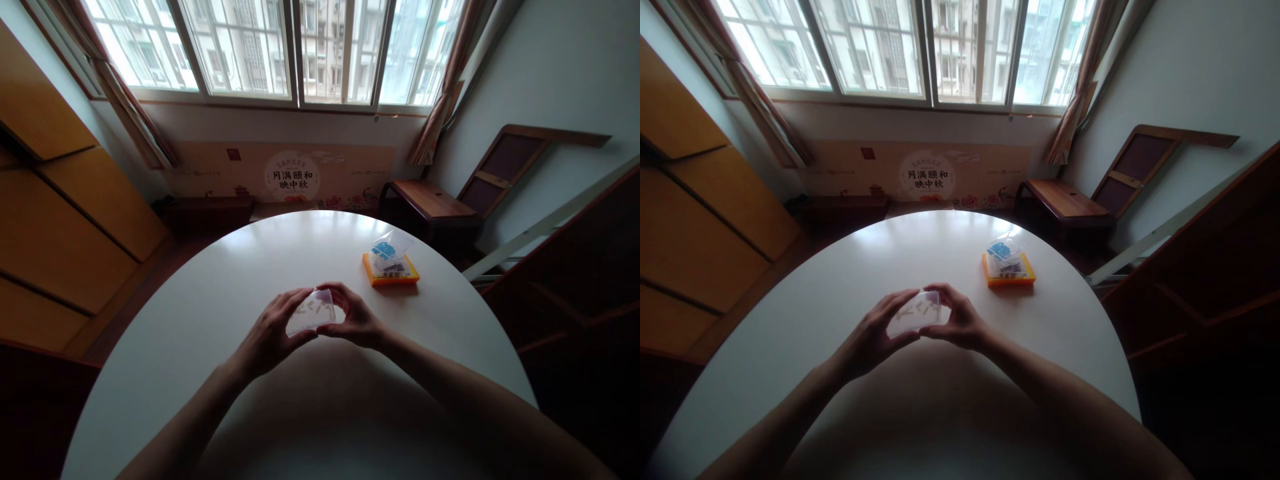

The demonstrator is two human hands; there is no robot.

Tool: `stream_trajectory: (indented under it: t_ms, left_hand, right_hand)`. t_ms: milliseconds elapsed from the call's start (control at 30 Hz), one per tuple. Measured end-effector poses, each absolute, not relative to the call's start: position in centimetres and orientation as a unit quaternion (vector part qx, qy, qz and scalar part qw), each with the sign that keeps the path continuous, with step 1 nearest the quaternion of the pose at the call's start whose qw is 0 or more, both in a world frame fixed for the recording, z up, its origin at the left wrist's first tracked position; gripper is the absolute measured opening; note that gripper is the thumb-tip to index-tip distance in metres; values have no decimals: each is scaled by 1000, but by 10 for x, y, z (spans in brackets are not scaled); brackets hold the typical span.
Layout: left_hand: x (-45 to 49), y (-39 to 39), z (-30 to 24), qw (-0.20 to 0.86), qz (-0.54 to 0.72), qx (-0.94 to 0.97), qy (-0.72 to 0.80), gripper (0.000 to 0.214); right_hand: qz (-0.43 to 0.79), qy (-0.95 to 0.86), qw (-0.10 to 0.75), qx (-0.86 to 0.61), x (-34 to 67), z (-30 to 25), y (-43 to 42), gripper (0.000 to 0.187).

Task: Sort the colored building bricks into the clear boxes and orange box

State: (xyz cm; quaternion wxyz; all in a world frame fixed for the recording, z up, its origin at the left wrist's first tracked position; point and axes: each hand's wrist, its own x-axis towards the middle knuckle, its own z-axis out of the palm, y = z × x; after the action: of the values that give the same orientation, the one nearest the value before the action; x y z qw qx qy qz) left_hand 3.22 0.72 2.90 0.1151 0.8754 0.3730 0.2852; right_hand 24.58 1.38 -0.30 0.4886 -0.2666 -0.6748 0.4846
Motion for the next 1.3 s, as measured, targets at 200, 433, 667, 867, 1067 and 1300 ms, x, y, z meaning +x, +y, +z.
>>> stream_trajectory:
  t_ms: [200,433,667,867,1067,1300]
  left_hand:
    - [17,13,16,39,226,912,340,51]
    - [22,14,9,31,189,925,329,45]
    - [21,13,17,80,195,928,308,47]
    - [18,9,22,84,178,936,292,47]
    - [24,4,15,13,190,931,311,42]
    - [37,0,0,-59,287,905,309,34]
  right_hand:
    - [533,-671,438,-273,236,-15,19,72]
    - [578,-625,454,-264,236,-33,16,75]
    - [588,-623,441,-266,240,-30,10,74]
    - [584,-622,439,-280,240,-33,7,77]
    - [606,-587,457,-282,236,-26,4,72]
    - [672,-477,450,-343,232,-18,-3,76]
